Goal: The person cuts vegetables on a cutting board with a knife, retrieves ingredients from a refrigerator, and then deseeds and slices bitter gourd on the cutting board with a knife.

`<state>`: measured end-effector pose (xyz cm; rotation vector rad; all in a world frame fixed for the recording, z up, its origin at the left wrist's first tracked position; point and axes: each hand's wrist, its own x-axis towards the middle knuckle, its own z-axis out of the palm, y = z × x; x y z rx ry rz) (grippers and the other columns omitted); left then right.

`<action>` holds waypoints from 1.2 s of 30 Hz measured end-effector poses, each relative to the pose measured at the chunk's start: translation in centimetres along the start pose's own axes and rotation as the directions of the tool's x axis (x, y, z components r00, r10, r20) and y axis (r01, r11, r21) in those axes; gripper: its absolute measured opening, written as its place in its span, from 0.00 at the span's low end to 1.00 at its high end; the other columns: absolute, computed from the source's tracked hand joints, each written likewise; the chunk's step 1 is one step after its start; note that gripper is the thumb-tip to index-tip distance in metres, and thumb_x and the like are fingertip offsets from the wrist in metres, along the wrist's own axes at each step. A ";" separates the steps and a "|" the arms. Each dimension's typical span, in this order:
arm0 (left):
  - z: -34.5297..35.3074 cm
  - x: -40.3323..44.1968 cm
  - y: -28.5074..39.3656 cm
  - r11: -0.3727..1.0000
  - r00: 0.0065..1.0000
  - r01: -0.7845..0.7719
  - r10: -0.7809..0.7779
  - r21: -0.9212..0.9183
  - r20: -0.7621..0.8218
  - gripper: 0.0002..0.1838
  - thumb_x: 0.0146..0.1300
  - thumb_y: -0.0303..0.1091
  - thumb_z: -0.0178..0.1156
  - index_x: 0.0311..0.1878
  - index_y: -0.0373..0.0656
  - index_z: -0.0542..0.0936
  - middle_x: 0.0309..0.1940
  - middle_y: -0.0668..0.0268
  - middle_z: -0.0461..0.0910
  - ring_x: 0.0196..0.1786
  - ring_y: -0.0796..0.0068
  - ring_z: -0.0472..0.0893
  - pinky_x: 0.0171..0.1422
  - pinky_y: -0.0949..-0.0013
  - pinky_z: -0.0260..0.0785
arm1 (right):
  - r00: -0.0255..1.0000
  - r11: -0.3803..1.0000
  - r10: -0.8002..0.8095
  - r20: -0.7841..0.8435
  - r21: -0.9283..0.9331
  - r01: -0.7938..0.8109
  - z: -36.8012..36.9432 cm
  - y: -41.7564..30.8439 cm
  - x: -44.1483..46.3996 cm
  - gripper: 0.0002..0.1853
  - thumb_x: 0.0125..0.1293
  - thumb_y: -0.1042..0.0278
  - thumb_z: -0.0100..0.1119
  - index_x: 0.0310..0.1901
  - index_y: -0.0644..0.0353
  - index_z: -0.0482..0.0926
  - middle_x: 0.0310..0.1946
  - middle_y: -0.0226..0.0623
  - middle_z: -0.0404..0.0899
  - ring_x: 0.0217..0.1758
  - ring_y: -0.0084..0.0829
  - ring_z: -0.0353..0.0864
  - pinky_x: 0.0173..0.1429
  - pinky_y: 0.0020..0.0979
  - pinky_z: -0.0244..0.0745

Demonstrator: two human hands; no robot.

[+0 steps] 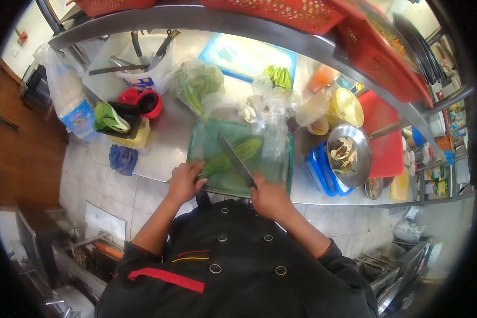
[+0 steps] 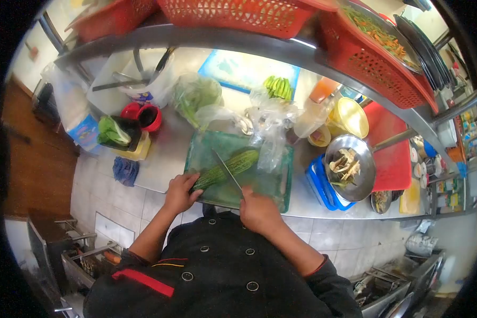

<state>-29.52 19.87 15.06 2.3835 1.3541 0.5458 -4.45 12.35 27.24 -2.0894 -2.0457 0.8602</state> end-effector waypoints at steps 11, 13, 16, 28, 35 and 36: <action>0.6 0.0 -0.6 1.000 1.000 -0.001 0.001 -0.013 -0.006 0.29 0.51 0.40 0.68 0.59 0.48 0.76 0.45 0.60 0.76 0.47 0.58 0.75 0.50 0.57 0.66 | 0.992 0.996 0.087 0.086 -0.019 -0.086 1.5 -1.0 1.2 0.13 0.65 0.67 0.47 0.47 0.65 0.66 0.30 0.58 0.79 0.36 0.59 0.79 0.43 0.55 0.71; 0.5 0.1 -0.6 1.000 1.000 -0.001 0.001 -0.016 0.007 0.29 0.51 0.40 0.68 0.59 0.48 0.76 0.44 0.60 0.76 0.46 0.58 0.75 0.50 0.57 0.66 | 0.986 0.993 0.120 0.117 -0.017 -0.119 1.6 -1.5 1.8 0.13 0.65 0.67 0.46 0.47 0.66 0.66 0.31 0.58 0.79 0.36 0.59 0.79 0.43 0.55 0.71; 0.5 0.2 -0.6 1.000 1.000 -0.010 0.011 -0.013 0.021 0.29 0.51 0.40 0.68 0.59 0.48 0.76 0.43 0.61 0.76 0.46 0.58 0.74 0.50 0.57 0.65 | 0.964 0.976 0.217 0.154 -0.030 -0.215 3.5 -1.1 3.4 0.15 0.60 0.72 0.46 0.48 0.67 0.67 0.36 0.60 0.80 0.43 0.59 0.80 0.49 0.53 0.72; -1.2 1.9 -6.7 0.985 0.978 0.112 -0.085 0.134 -0.190 0.27 0.54 0.35 0.64 0.58 0.41 0.74 0.49 0.53 0.76 0.51 0.51 0.73 0.54 0.53 0.64 | 0.980 0.973 -0.025 -0.198 0.219 0.069 5.3 2.8 2.4 0.12 0.65 0.65 0.47 0.44 0.64 0.72 0.36 0.57 0.80 0.41 0.59 0.79 0.47 0.52 0.73; 0.0 8.8 2.0 0.983 0.984 -0.177 0.176 -0.043 -0.035 0.25 0.55 0.39 0.62 0.55 0.39 0.75 0.51 0.50 0.76 0.54 0.49 0.74 0.60 0.51 0.64 | 0.931 0.926 0.303 -0.202 0.292 -0.238 1.6 4.7 -2.7 0.13 0.66 0.62 0.50 0.42 0.65 0.70 0.32 0.60 0.79 0.40 0.61 0.78 0.45 0.53 0.71; 0.5 9.7 4.0 0.968 0.978 -0.197 0.204 -0.155 0.035 0.25 0.54 0.40 0.63 0.54 0.38 0.76 0.51 0.50 0.76 0.54 0.49 0.73 0.60 0.51 0.64 | 0.923 0.901 0.349 -0.160 0.327 -0.284 1.5 5.0 -3.0 0.13 0.66 0.62 0.51 0.42 0.65 0.70 0.32 0.61 0.78 0.40 0.61 0.78 0.45 0.53 0.71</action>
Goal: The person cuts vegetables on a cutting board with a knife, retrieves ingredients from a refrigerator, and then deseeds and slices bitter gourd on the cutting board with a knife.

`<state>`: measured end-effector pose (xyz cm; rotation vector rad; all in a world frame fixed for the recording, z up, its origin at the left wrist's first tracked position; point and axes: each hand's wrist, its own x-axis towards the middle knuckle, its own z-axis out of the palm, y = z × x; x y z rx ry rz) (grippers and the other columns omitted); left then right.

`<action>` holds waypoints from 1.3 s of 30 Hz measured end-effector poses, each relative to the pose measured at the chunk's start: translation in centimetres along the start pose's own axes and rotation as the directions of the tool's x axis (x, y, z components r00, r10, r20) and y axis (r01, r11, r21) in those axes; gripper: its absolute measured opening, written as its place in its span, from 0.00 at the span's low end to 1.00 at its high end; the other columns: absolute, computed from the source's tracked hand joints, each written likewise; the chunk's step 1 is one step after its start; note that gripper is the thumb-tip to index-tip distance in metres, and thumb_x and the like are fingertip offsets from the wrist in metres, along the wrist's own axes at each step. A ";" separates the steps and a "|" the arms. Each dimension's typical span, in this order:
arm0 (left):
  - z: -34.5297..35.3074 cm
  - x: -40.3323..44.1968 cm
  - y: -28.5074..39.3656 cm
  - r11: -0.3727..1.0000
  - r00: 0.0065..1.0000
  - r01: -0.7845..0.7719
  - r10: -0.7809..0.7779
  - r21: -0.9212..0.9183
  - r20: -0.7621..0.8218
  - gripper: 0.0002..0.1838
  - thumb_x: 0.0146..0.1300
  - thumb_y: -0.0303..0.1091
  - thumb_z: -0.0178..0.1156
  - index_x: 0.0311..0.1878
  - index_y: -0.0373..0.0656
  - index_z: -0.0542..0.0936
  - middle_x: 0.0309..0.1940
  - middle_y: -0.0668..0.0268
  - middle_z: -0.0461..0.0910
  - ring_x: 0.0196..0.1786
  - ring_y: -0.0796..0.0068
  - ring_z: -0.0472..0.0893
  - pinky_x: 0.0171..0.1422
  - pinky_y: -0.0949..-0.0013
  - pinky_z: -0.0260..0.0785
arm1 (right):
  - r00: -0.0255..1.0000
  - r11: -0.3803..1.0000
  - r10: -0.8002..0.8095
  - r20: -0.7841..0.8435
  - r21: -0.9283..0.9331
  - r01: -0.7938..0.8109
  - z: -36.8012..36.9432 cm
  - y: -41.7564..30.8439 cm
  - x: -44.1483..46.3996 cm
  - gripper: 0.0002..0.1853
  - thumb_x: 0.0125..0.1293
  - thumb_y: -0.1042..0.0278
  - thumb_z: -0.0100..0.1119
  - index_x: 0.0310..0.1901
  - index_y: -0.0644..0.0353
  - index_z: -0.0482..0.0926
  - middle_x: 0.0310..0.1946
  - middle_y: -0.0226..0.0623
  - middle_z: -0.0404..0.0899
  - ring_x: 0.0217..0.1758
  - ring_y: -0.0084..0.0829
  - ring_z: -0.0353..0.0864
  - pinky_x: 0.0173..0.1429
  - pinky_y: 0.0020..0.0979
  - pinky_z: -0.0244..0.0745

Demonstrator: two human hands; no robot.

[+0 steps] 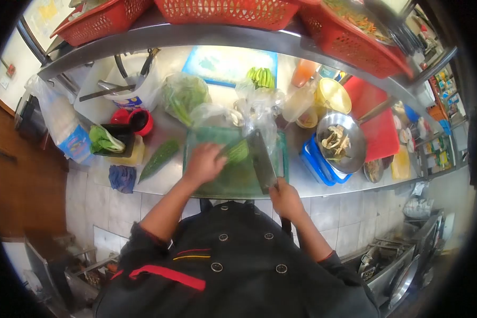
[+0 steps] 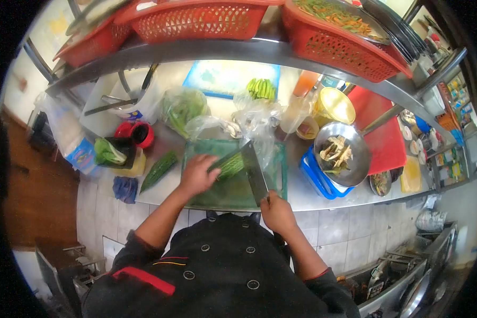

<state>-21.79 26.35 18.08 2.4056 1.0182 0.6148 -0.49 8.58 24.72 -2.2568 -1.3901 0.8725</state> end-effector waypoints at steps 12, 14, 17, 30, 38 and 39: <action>3.3 -1.8 2.8 0.714 0.792 0.611 -0.551 -0.341 0.264 0.29 0.53 0.43 0.67 0.56 0.39 0.73 0.47 0.49 0.76 0.53 0.54 0.75 0.56 0.55 0.68 | 0.994 0.980 -0.063 0.086 0.195 0.045 0.1 1.5 0.9 0.16 0.65 0.63 0.51 0.47 0.67 0.72 0.36 0.63 0.78 0.45 0.62 0.76 0.50 0.51 0.70; 4.2 -2.1 2.3 0.863 0.901 0.428 -0.429 -0.270 0.061 0.27 0.54 0.42 0.66 0.55 0.39 0.73 0.48 0.49 0.75 0.53 0.52 0.74 0.56 0.54 0.67 | 0.989 0.979 -0.075 0.131 0.200 0.048 -0.7 0.7 1.7 0.16 0.64 0.63 0.51 0.48 0.68 0.72 0.37 0.64 0.78 0.46 0.62 0.75 0.50 0.50 0.70; 5.6 -1.7 1.2 0.991 0.979 0.096 -0.112 -0.096 -0.173 0.25 0.54 0.39 0.64 0.53 0.39 0.73 0.51 0.49 0.72 0.54 0.49 0.72 0.57 0.53 0.66 | 0.975 0.983 -0.102 0.198 0.170 0.068 -2.2 -1.3 3.1 0.15 0.66 0.63 0.49 0.45 0.68 0.72 0.31 0.58 0.79 0.37 0.56 0.80 0.43 0.47 0.74; 8.1 -2.1 -0.8 0.983 0.934 -0.100 0.039 -0.155 -0.355 0.21 0.53 0.34 0.59 0.51 0.39 0.74 0.52 0.48 0.70 0.52 0.44 0.70 0.59 0.51 0.64 | 0.898 0.982 -0.024 0.440 0.180 -0.062 -3.3 -4.0 7.6 0.14 0.67 0.65 0.46 0.43 0.71 0.67 0.23 0.45 0.77 0.19 0.36 0.79 0.27 0.38 0.74; 8.2 -2.3 -1.1 0.981 0.941 -0.091 0.029 -0.172 -0.336 0.21 0.52 0.34 0.60 0.51 0.39 0.74 0.52 0.49 0.69 0.54 0.44 0.69 0.59 0.49 0.64 | 0.854 0.985 0.010 0.520 0.143 -0.099 -4.3 -5.7 9.4 0.13 0.65 0.68 0.45 0.45 0.71 0.67 0.23 0.46 0.78 0.20 0.37 0.80 0.26 0.39 0.74; 8.1 -2.3 -1.0 0.981 0.944 -0.086 0.025 -0.173 -0.330 0.21 0.53 0.34 0.60 0.51 0.39 0.74 0.52 0.49 0.69 0.54 0.45 0.69 0.59 0.49 0.64 | 0.849 0.991 0.011 0.528 0.105 -0.078 -4.4 -6.1 9.7 0.10 0.64 0.70 0.45 0.41 0.69 0.68 0.23 0.45 0.78 0.21 0.36 0.80 0.26 0.38 0.75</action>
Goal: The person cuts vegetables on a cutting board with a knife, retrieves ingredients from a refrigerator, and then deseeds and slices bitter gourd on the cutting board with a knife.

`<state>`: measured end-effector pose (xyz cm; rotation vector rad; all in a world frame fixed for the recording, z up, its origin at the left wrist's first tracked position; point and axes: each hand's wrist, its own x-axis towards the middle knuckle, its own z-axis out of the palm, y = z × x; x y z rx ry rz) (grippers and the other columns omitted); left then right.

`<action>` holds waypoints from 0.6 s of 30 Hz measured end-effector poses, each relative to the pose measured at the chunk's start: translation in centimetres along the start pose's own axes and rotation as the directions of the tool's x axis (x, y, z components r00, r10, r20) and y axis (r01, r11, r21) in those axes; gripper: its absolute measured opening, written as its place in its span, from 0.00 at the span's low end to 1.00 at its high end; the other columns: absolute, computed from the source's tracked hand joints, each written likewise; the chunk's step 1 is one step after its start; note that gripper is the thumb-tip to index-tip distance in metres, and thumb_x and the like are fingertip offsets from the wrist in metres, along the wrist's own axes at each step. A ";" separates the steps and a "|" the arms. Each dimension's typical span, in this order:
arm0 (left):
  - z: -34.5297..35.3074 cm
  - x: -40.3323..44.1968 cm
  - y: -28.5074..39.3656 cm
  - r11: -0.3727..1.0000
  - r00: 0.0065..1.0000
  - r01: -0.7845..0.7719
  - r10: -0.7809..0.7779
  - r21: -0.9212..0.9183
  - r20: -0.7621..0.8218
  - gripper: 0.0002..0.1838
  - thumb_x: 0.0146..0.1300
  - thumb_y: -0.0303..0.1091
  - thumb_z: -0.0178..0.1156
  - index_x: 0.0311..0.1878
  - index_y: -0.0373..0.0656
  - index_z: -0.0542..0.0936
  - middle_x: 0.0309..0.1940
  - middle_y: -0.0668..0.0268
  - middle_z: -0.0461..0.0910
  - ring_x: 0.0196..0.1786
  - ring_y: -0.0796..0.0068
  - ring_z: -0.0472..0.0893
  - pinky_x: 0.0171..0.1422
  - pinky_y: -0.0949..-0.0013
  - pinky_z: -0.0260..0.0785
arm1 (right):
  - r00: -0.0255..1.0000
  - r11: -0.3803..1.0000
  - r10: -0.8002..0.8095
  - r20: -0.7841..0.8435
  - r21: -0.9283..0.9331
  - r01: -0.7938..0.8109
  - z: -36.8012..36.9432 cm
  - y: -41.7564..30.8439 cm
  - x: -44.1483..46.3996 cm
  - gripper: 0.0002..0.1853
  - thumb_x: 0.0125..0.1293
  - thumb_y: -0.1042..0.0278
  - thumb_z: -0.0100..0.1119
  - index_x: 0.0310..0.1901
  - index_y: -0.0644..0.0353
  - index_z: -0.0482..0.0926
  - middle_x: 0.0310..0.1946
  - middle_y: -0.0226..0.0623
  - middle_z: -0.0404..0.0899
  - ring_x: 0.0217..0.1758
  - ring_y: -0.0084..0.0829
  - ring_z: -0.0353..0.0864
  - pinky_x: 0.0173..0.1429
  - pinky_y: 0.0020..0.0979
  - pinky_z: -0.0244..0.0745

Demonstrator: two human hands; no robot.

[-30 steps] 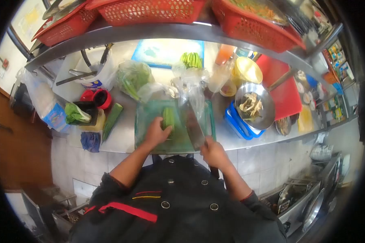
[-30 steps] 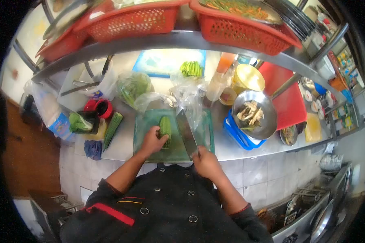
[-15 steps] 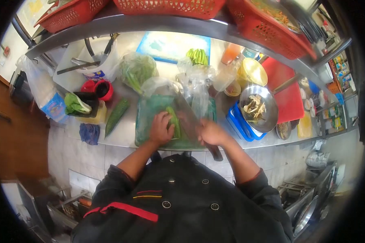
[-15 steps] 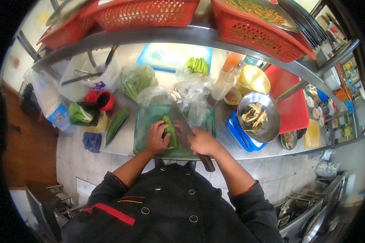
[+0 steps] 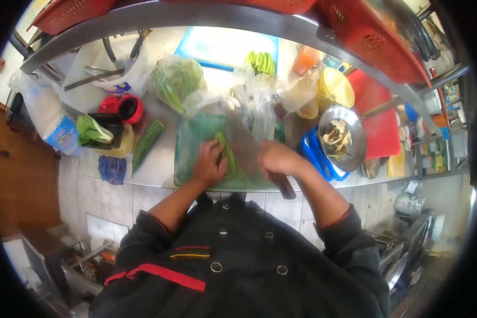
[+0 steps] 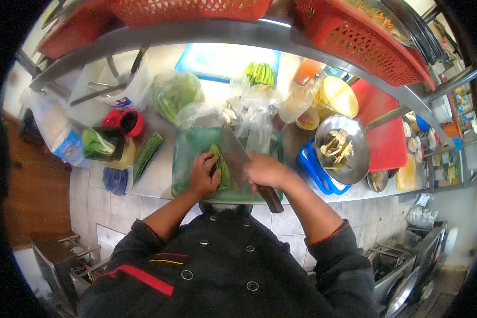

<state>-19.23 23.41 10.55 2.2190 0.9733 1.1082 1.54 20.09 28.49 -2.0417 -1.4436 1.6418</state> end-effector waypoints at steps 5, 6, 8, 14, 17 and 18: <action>0.0 -0.1 -0.1 0.998 0.998 0.036 -0.038 0.041 0.044 0.21 0.53 0.34 0.61 0.51 0.38 0.75 0.51 0.49 0.69 0.55 0.45 0.69 0.60 0.49 0.63 | 0.999 0.981 0.017 0.042 -0.194 -0.008 -0.3 -1.4 1.4 0.08 0.63 0.71 0.46 0.37 0.67 0.70 0.22 0.46 0.79 0.22 0.37 0.82 0.27 0.37 0.76; -0.2 0.0 0.0 0.998 0.998 0.038 -0.040 0.042 0.047 0.21 0.52 0.34 0.61 0.50 0.38 0.75 0.51 0.49 0.69 0.55 0.45 0.68 0.61 0.49 0.63 | 0.999 0.989 -0.011 0.040 -0.147 0.017 -0.2 -1.2 2.0 0.10 0.63 0.70 0.45 0.36 0.70 0.71 0.21 0.46 0.79 0.20 0.37 0.81 0.25 0.39 0.75; -0.1 0.1 0.1 0.999 0.999 0.028 -0.030 0.039 0.037 0.21 0.52 0.34 0.61 0.50 0.37 0.75 0.51 0.49 0.69 0.56 0.45 0.68 0.61 0.50 0.62 | 0.999 0.994 -0.038 0.037 -0.098 0.041 -0.4 -2.2 2.2 0.12 0.63 0.69 0.45 0.35 0.73 0.71 0.21 0.46 0.78 0.19 0.37 0.81 0.24 0.40 0.74; 0.1 0.0 0.0 0.999 1.000 0.011 -0.012 0.040 0.014 0.21 0.52 0.32 0.60 0.50 0.37 0.76 0.51 0.49 0.70 0.56 0.46 0.68 0.62 0.50 0.61 | 0.999 0.997 0.020 0.050 -0.081 -0.016 0.9 -1.4 4.7 0.12 0.61 0.68 0.46 0.36 0.71 0.73 0.20 0.47 0.78 0.23 0.39 0.82 0.29 0.40 0.76; 0.4 0.3 0.0 1.000 1.000 0.005 -0.006 0.014 0.012 0.21 0.52 0.32 0.60 0.50 0.37 0.76 0.52 0.49 0.70 0.55 0.46 0.68 0.62 0.50 0.62 | 0.996 0.986 -0.066 0.054 -0.150 0.073 0.8 -0.3 3.9 0.15 0.62 0.66 0.46 0.40 0.73 0.72 0.22 0.48 0.78 0.22 0.39 0.81 0.28 0.41 0.74; 0.5 0.2 -0.1 1.000 1.000 0.023 -0.023 0.000 0.021 0.21 0.52 0.32 0.60 0.50 0.38 0.76 0.52 0.49 0.70 0.55 0.46 0.68 0.62 0.50 0.62 | 0.998 0.994 -0.041 0.037 -0.099 0.044 0.8 -0.9 2.3 0.16 0.62 0.66 0.46 0.42 0.73 0.71 0.23 0.48 0.78 0.23 0.39 0.81 0.29 0.41 0.74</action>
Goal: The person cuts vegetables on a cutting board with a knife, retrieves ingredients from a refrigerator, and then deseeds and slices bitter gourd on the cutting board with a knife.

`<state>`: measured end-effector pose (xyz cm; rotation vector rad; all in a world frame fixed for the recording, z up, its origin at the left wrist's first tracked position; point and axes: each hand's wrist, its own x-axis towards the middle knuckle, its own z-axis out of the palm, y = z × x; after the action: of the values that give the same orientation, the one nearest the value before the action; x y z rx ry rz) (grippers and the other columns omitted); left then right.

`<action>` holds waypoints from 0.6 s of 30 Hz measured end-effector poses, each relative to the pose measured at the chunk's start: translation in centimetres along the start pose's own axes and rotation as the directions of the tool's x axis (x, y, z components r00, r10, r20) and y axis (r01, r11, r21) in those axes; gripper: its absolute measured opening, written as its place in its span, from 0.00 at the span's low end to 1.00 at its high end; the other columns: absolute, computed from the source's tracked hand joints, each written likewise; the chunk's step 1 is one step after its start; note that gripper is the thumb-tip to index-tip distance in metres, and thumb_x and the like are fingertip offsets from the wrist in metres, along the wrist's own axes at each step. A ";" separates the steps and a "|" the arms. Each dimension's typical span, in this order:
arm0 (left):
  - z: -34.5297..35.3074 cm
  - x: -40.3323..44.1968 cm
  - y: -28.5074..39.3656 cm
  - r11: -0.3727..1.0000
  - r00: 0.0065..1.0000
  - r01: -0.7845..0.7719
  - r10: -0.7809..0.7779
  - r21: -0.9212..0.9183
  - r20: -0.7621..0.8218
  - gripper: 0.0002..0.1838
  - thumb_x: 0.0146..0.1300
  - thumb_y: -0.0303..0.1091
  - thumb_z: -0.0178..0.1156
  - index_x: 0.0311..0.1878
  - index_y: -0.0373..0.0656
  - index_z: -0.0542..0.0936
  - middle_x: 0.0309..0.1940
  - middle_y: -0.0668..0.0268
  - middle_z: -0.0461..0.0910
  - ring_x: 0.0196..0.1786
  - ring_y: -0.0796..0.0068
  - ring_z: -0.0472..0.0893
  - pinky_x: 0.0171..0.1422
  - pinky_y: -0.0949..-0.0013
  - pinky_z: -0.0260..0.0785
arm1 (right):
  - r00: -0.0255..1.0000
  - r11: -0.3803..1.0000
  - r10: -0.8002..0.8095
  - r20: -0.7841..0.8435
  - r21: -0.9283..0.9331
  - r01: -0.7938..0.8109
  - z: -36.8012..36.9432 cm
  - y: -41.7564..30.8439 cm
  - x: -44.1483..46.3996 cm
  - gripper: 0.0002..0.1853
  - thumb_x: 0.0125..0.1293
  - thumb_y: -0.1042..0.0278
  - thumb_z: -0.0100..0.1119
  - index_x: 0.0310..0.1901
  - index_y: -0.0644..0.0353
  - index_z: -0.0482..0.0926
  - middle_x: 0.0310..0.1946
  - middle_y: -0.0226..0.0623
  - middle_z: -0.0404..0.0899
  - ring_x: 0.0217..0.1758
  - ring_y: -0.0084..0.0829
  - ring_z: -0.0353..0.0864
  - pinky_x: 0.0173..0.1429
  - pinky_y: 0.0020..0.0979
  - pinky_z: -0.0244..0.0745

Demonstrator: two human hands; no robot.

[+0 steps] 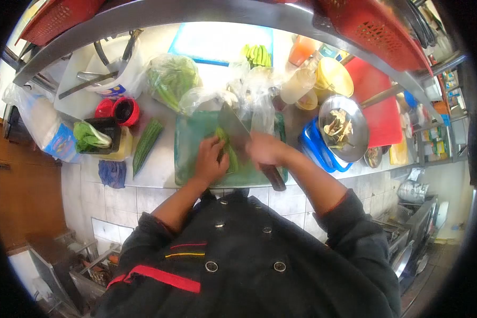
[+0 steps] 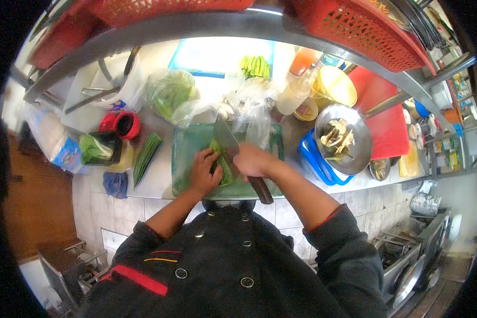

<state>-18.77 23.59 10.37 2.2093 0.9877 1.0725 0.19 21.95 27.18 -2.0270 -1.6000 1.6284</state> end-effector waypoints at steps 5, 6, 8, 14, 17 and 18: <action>0.5 -0.3 -0.4 0.999 1.000 0.013 -0.012 0.040 -0.011 0.21 0.51 0.30 0.61 0.50 0.38 0.76 0.52 0.48 0.70 0.54 0.46 0.69 0.60 0.50 0.62 | 0.995 0.994 0.049 -0.090 0.100 -0.040 1.3 -1.0 -0.8 0.15 0.61 0.69 0.46 0.36 0.78 0.71 0.21 0.50 0.77 0.18 0.41 0.80 0.22 0.41 0.75; 0.6 -0.6 -0.5 0.999 0.999 0.004 -0.003 0.033 -0.033 0.21 0.50 0.30 0.61 0.50 0.38 0.76 0.52 0.48 0.70 0.54 0.46 0.69 0.60 0.51 0.63 | 0.996 0.997 0.077 -0.049 0.018 -0.076 2.0 -0.5 0.6 0.16 0.63 0.67 0.46 0.41 0.76 0.70 0.24 0.51 0.78 0.20 0.41 0.81 0.27 0.42 0.75; 0.6 -0.4 -0.6 1.000 1.000 -0.005 0.006 0.015 -0.020 0.21 0.50 0.30 0.61 0.50 0.38 0.76 0.52 0.48 0.70 0.54 0.46 0.69 0.61 0.51 0.62 | 0.994 0.993 0.108 -0.030 -0.052 -0.109 2.4 0.3 1.3 0.18 0.64 0.65 0.46 0.47 0.74 0.69 0.27 0.52 0.79 0.23 0.41 0.82 0.31 0.44 0.76; 0.1 0.0 -0.3 1.000 0.999 -0.018 0.018 -0.009 0.028 0.21 0.50 0.29 0.62 0.50 0.38 0.75 0.53 0.47 0.70 0.56 0.46 0.69 0.61 0.50 0.62 | 0.979 0.989 -0.128 -0.159 -0.097 0.113 4.1 2.4 -0.2 0.17 0.61 0.68 0.47 0.40 0.81 0.71 0.22 0.53 0.79 0.19 0.45 0.81 0.29 0.42 0.76; 0.1 -0.2 -0.2 1.000 0.999 -0.006 0.007 -0.015 0.037 0.22 0.51 0.28 0.61 0.51 0.37 0.74 0.53 0.46 0.69 0.56 0.45 0.68 0.61 0.49 0.61 | 0.992 1.000 0.012 -0.126 0.013 -0.010 4.3 0.9 -1.7 0.18 0.62 0.66 0.48 0.40 0.80 0.72 0.27 0.58 0.80 0.27 0.47 0.84 0.35 0.43 0.77; 0.2 -0.3 -0.3 0.999 0.999 -0.043 0.043 -0.027 -0.001 0.22 0.51 0.27 0.60 0.52 0.37 0.73 0.53 0.45 0.68 0.56 0.44 0.68 0.62 0.49 0.60 | 0.984 0.989 -0.078 -0.162 -0.138 0.056 5.1 1.9 -0.1 0.19 0.63 0.65 0.48 0.41 0.80 0.72 0.30 0.60 0.79 0.32 0.48 0.84 0.39 0.45 0.77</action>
<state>-18.83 23.51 9.87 2.2181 0.9245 1.0994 -2.36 18.50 23.88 -2.0830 -1.7368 1.3239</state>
